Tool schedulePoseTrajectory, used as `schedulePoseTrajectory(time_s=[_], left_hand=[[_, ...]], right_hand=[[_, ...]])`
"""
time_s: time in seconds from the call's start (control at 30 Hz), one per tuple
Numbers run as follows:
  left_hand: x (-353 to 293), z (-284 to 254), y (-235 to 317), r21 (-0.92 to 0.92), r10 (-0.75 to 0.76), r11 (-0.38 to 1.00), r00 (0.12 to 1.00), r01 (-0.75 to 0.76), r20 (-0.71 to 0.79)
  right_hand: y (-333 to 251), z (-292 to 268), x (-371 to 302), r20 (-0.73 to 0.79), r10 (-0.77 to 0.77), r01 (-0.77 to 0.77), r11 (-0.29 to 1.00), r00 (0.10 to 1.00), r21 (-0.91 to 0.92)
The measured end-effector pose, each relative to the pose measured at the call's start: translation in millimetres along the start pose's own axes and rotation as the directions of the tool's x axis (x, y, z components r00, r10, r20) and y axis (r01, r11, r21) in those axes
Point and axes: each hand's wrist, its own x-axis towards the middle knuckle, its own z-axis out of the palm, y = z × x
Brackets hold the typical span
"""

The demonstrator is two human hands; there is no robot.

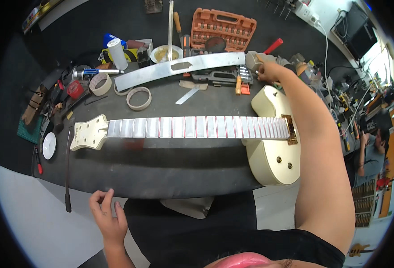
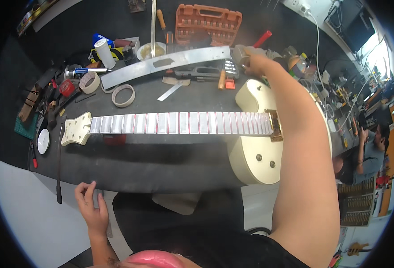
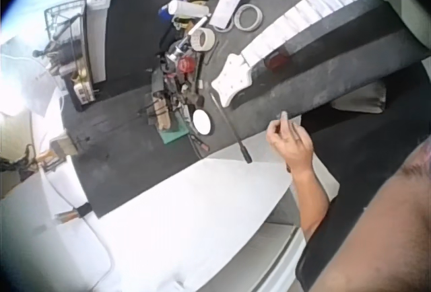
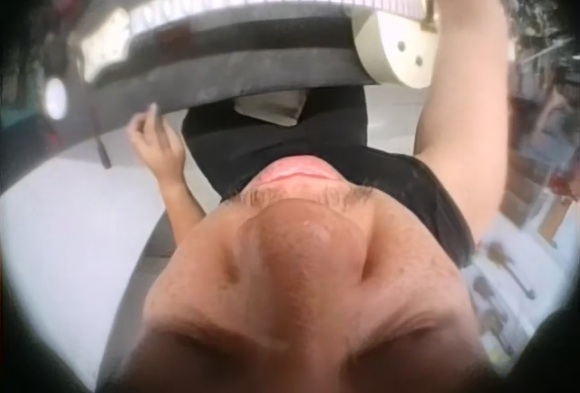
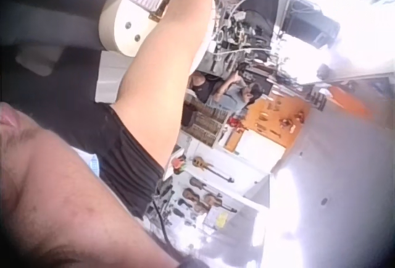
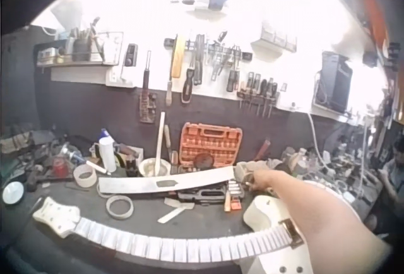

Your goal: The person uses a metal file to smooth the edges of the frets on a guitar neck. They systematically move from one fret to the next, filing the sides of each metal strip while holding the neck steady on a workbench.

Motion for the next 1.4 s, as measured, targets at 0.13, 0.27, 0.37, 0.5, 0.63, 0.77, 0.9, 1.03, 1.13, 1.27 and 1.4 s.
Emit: schedulePoseTrajectory(time_s=[0.13, 0.27, 0.37, 0.5, 0.63, 0.77, 0.9, 1.03, 1.13, 1.27, 1.4], left_hand=[[12, 2, 18, -0.037, -0.034, 0.999, 0.996, 0.031, -0.082], [-14, -7, 38, -0.072, -0.103, 0.993, 0.983, 0.093, -0.153], [-43, 7, 61, -0.184, -0.194, 0.970, 0.965, 0.161, -0.178], [-66, 10, 104, -0.491, -0.323, 0.831, 0.946, 0.260, -0.045], [-52, -17, 151, -0.736, -0.267, 0.623, 0.956, 0.266, 0.120], [-8, -29, 225, -0.927, 0.033, 0.346, 0.986, 0.145, 0.166], [2, -34, 281, -0.994, 0.075, 0.012, 0.992, 0.106, 0.107], [-23, -31, 282, -0.985, -0.055, 0.057, 0.985, 0.164, 0.161], [-37, -23, 266, -0.981, -0.134, 0.126, 0.983, 0.147, 0.130], [-62, -19, 252, -0.904, -0.040, 0.311, 0.955, 0.292, 0.295], [-91, -1, 226, -0.795, 0.057, 0.563, 0.948, 0.228, 0.313]], right_hand=[[22, -23, -23, -0.091, 0.090, -0.097, 0.992, 0.992, -0.081], [19, -57, -90, -0.214, 0.121, -0.152, 0.980, 0.969, -0.130], [29, -76, -185, -0.230, 0.196, -0.201, 0.980, 0.953, 0.002], [3, -65, -297, -0.378, 0.141, 0.035, 0.906, 0.915, 0.422], [-97, -1, -390, -0.409, -0.164, 0.441, 0.362, 0.898, 0.822], [-178, 58, -456, -0.378, -0.360, 0.311, -0.231, 0.853, 0.922], [-247, 84, -485, -0.348, -0.513, 0.176, -0.355, 0.785, 0.918], [-266, 100, -495, -0.346, -0.589, 0.257, -0.232, 0.730, 0.938], [-255, 93, -486, -0.375, -0.557, 0.531, 0.146, 0.741, 0.834], [-249, 100, -463, -0.349, -0.440, 0.374, -0.033, 0.827, 0.927], [-260, 127, -428, -0.258, -0.500, 0.230, -0.118, 0.827, 0.966]])
